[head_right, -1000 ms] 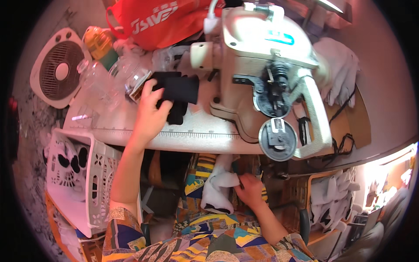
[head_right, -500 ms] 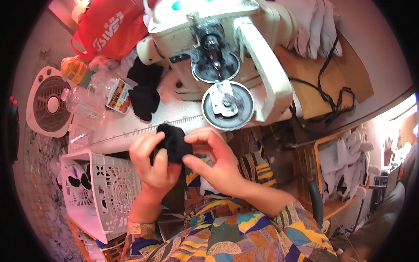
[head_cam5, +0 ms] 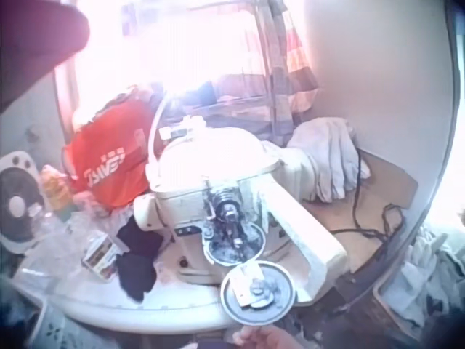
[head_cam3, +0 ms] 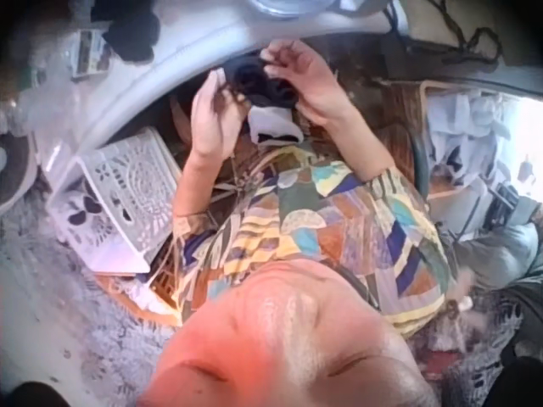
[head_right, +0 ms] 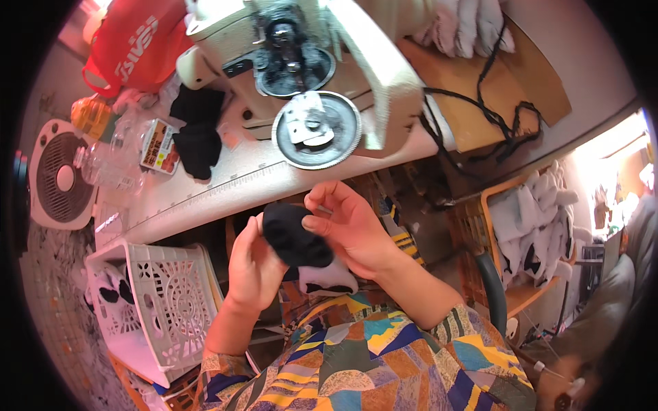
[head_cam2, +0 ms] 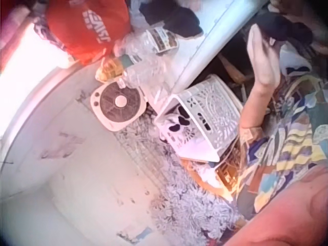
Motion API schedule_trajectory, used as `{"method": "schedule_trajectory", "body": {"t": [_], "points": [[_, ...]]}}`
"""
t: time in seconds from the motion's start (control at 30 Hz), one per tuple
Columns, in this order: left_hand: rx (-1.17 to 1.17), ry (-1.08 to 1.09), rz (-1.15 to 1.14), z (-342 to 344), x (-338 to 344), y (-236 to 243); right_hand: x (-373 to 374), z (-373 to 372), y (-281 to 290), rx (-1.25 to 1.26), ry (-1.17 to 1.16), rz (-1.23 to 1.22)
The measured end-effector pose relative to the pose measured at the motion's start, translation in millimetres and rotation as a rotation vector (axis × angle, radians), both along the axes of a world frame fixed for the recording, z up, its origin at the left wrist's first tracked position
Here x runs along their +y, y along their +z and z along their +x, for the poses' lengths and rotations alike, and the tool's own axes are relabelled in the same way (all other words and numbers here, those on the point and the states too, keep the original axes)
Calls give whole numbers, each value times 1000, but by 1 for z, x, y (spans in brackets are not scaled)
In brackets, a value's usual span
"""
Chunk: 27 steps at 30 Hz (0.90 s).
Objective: Using a specialty sewing machine to join components of a white fabric glove.
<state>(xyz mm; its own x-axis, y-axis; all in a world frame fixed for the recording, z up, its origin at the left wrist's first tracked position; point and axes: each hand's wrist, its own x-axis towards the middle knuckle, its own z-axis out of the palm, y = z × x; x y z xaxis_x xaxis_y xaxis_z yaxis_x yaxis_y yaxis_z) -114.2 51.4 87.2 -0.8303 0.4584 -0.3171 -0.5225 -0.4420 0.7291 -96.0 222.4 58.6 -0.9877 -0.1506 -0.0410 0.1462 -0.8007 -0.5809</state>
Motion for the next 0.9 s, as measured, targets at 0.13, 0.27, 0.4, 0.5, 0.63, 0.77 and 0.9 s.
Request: {"method": "schedule_trajectory", "body": {"t": [0.13, 0.27, 0.4, 0.5, 0.63, 0.77, 0.9], "points": [[104, -123, 104, -3, 12, 1, 14, 8, -6, -59, 26, -13], [141, -86, 256, -4, 25, -3, 27, 12, -5, -113, -166, 287], [152, -42, 210, -5, 31, -8, 32, 31, 19, 224, -615, 727], [134, 10, 168, -3, 37, -11, 40, 46, 36, 568, -641, 1231], [180, 86, 181, 4, 43, -9, 33, 47, 33, 542, -614, 1504], [86, 143, 260, 7, 38, -4, 24, 45, 20, 388, -490, 1293], [113, 74, 277, 5, 24, -4, 29, 44, 16, 383, -322, 1296]]}}
